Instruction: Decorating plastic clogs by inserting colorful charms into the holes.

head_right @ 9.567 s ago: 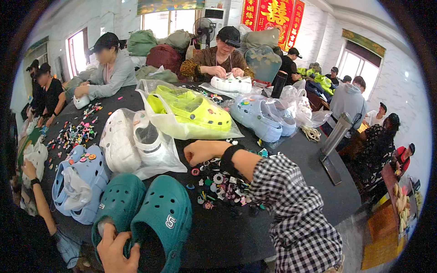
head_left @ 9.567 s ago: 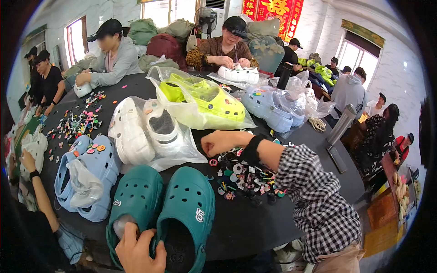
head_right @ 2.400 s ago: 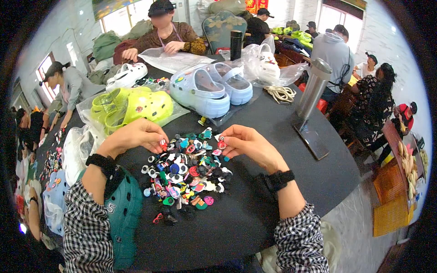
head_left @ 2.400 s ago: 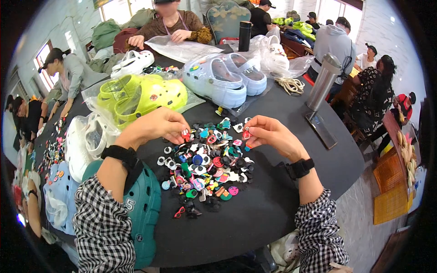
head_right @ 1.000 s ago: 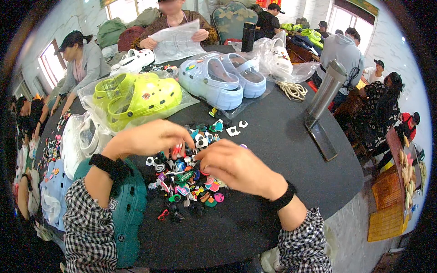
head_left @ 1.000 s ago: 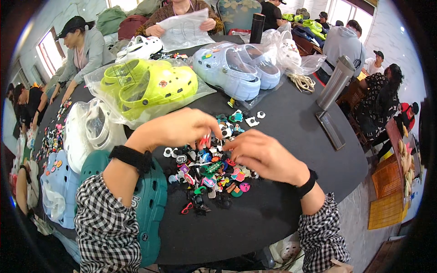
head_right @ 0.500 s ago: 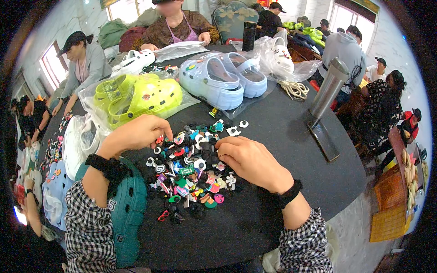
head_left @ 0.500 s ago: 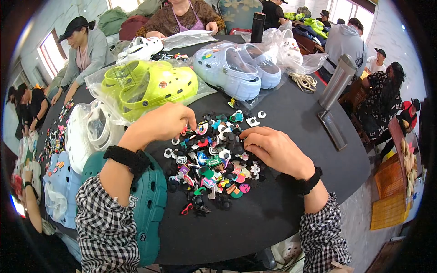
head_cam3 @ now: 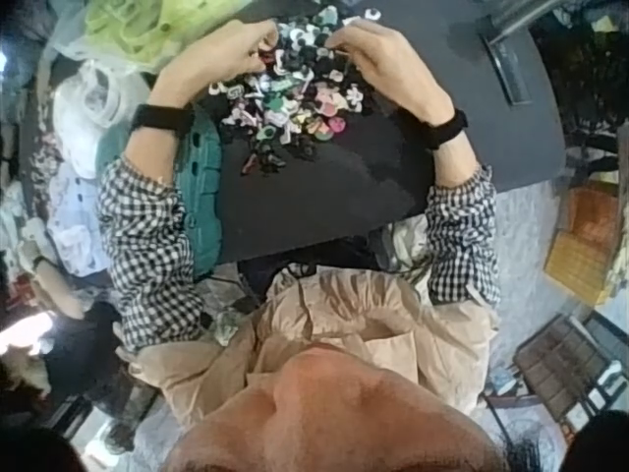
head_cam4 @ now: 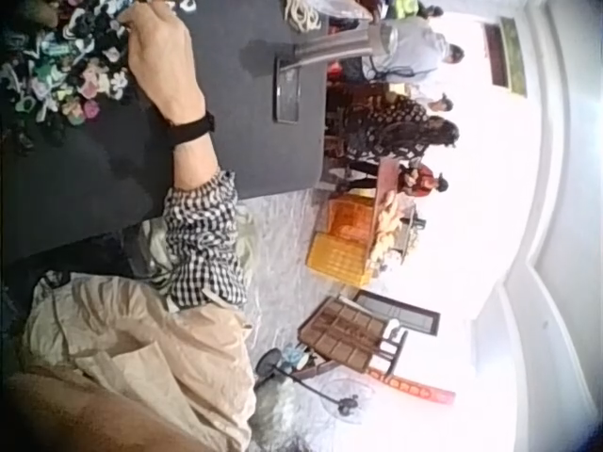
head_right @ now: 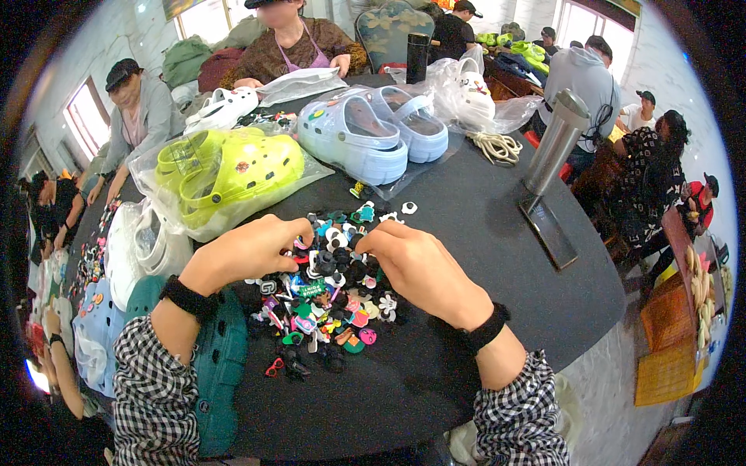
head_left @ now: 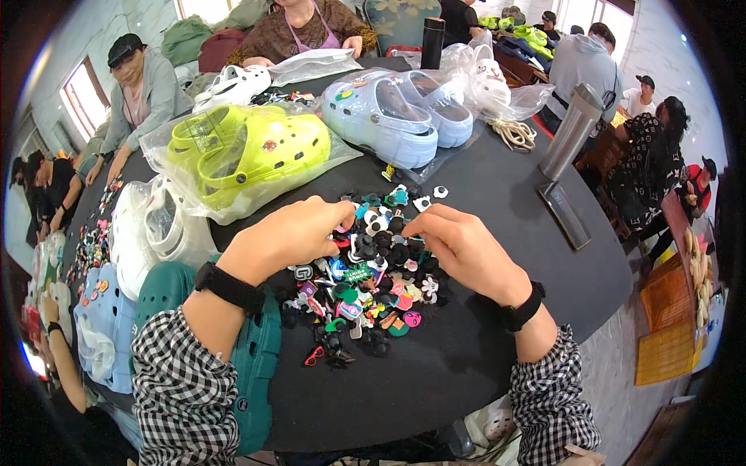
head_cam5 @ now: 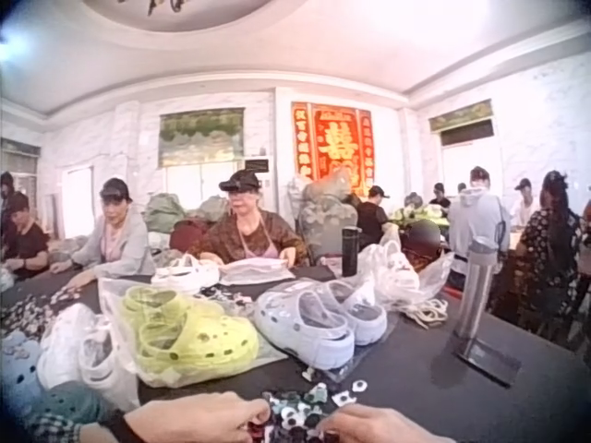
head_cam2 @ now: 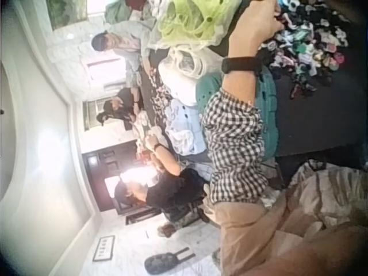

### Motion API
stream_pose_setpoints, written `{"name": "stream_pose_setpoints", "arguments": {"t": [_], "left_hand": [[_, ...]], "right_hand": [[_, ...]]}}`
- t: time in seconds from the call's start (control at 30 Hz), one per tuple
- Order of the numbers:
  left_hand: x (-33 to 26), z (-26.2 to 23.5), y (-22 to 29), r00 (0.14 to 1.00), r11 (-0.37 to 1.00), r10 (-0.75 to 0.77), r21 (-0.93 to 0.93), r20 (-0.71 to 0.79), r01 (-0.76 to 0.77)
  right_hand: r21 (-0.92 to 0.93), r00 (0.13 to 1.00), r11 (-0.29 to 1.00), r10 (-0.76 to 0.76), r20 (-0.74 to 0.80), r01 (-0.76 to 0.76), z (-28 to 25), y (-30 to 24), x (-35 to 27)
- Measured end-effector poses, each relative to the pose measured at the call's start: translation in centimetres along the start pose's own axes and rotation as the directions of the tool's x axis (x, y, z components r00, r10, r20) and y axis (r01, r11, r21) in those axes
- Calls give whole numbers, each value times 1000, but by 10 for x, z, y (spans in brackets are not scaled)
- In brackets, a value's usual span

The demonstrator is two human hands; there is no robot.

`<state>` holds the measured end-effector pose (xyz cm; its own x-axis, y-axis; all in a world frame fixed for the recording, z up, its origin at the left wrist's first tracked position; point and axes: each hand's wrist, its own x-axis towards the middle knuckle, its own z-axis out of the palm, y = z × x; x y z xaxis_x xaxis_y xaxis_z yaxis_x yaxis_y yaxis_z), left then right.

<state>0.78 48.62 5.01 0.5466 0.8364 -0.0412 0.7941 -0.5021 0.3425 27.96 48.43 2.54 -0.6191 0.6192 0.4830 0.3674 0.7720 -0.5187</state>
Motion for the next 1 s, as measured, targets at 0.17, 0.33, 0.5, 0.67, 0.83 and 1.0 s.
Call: {"name": "stream_pose_setpoints", "arguments": {"t": [0.17,0.33,0.5,0.67,0.83,1.0], "left_hand": [[6,0,-11,991,993,85,90,-101,-76],[3,-27,11,994,982,-92,-161,65,102],[4,-20,14,979,974,69,-226,191,-25],[6,-27,15,958,966,102,-258,269,-30],[5,-21,18,822,875,424,-405,379,-265],[3,-24,10,890,975,112,-222,443,-13]], "right_hand": [[6,1000,1000,-10,-19,11,-4,6,-1],[14,998,998,64,-22,-64,-14,13,-5],[-150,985,977,162,51,-153,-15,19,-11],[-95,984,981,171,44,-166,-19,19,-8],[103,968,994,-47,247,22,-4,-6,-5],[-123,986,992,50,158,-30,-2,-5,-6]]}}
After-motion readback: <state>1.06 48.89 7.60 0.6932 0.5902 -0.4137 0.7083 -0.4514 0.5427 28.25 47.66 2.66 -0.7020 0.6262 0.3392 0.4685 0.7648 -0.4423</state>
